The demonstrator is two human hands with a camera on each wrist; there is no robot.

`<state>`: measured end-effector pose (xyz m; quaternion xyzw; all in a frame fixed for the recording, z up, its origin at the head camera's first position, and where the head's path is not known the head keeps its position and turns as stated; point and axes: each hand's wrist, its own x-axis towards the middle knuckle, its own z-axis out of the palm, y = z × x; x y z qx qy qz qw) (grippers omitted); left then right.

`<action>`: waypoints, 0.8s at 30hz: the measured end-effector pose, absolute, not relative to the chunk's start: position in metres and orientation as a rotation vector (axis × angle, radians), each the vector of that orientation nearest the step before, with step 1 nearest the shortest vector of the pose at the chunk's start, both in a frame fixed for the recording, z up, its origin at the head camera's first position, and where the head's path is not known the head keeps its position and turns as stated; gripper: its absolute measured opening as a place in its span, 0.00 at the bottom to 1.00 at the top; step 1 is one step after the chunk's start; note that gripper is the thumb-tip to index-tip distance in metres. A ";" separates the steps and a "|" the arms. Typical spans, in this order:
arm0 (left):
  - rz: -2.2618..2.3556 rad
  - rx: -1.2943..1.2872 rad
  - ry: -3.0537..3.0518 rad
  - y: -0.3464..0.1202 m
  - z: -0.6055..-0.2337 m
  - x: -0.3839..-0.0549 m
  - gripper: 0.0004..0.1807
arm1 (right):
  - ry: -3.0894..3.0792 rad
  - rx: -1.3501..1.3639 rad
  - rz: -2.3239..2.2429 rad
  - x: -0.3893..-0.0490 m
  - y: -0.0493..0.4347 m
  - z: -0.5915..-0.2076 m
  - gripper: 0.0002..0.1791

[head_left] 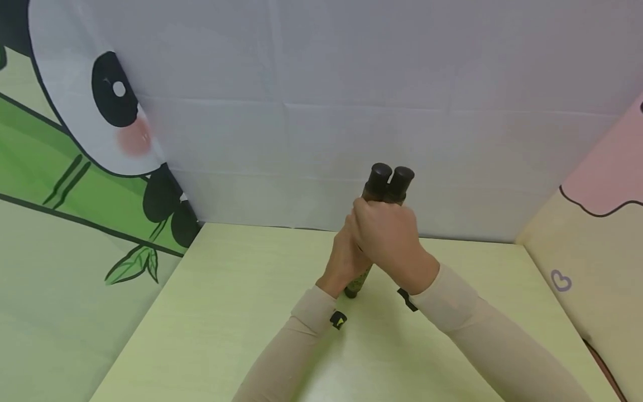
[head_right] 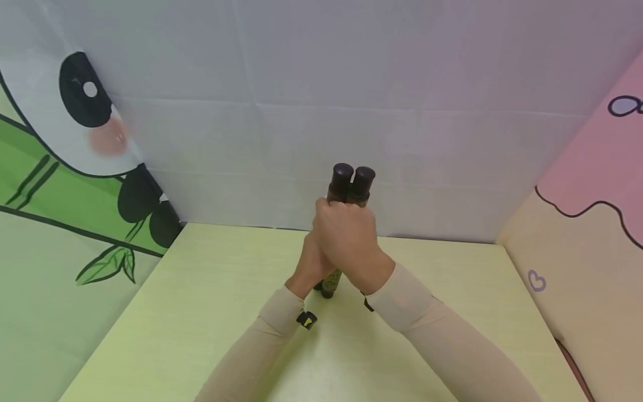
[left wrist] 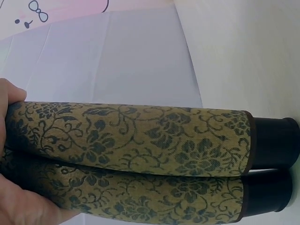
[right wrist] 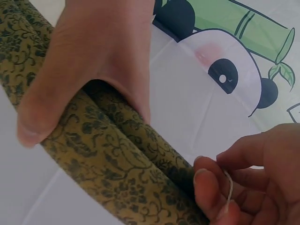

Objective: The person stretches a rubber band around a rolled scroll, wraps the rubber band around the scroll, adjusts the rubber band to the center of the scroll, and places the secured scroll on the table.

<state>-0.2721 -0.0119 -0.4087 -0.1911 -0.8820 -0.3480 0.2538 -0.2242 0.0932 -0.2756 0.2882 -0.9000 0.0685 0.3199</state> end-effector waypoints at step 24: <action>-1.465 -0.263 -2.177 -0.016 -0.414 -0.270 0.41 | -1.954 1.263 0.445 -0.262 0.139 -0.302 0.12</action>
